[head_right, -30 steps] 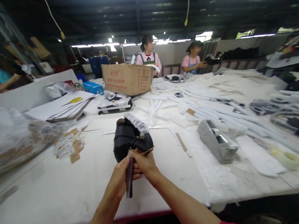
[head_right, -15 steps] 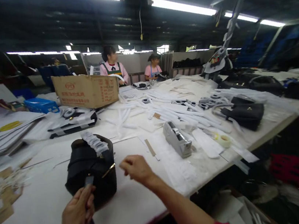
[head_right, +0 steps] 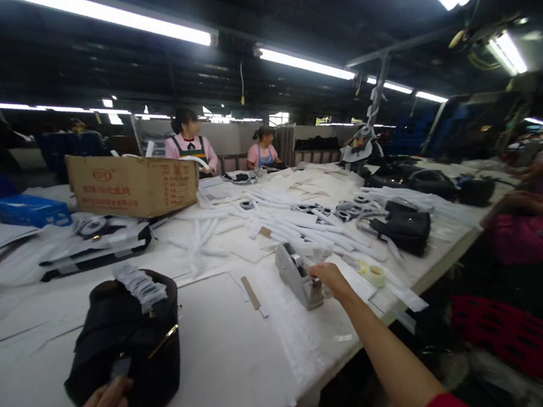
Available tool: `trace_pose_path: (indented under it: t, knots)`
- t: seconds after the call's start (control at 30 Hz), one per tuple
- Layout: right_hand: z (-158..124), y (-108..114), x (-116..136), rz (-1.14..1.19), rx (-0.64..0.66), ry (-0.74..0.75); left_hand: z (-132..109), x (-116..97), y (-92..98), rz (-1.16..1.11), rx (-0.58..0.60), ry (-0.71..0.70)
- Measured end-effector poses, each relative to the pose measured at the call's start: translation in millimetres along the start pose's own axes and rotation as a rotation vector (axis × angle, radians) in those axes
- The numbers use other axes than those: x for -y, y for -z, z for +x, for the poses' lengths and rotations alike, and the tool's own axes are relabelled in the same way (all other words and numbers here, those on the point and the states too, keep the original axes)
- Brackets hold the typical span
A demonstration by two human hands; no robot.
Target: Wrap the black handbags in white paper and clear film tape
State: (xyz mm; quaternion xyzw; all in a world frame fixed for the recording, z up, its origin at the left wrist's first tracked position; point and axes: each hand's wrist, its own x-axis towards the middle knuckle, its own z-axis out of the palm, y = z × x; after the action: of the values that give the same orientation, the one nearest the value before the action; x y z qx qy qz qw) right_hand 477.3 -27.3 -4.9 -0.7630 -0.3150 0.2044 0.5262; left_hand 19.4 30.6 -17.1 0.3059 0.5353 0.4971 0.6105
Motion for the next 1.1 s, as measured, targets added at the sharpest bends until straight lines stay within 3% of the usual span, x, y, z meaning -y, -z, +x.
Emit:
trace_pose_path:
  t: [0.17, 0.3, 0.53, 0.67, 0.77, 0.93, 1.0, 1.1]
  knots:
    - [-1, -2, 7, 0.070, -0.100, 0.035, 2, 1, 0.8, 0.013, 0.020, -0.014]
    - [-16, 6, -3, 0.108, -0.151, 0.005, 2, 3, 1.9, 0.010, 0.014, -0.053]
    - [-52, 12, -44, 0.103, -0.117, -0.215, 2, 3, 1.7, -0.014, 0.045, -0.067]
    - [-75, 2, -23, 0.126, 0.039, -0.154, -3, 5, 0.0, -0.024, 0.035, -0.092]
    - [-104, -40, 18, 0.177, 0.347, -0.054, -8, 10, -1.5, -0.015, 0.037, -0.132]
    - [-179, -144, 94, 0.324, 0.877, -0.006, -11, 11, -0.4, 0.013, 0.057, -0.178]
    - [-203, -180, 115, 0.390, 0.980, 0.006, -15, 9, 0.8, 0.030, 0.056, -0.191]
    - [-218, -218, 128, 0.454, 0.968, 0.047, -21, 6, 3.7, 0.058, 0.063, -0.203]
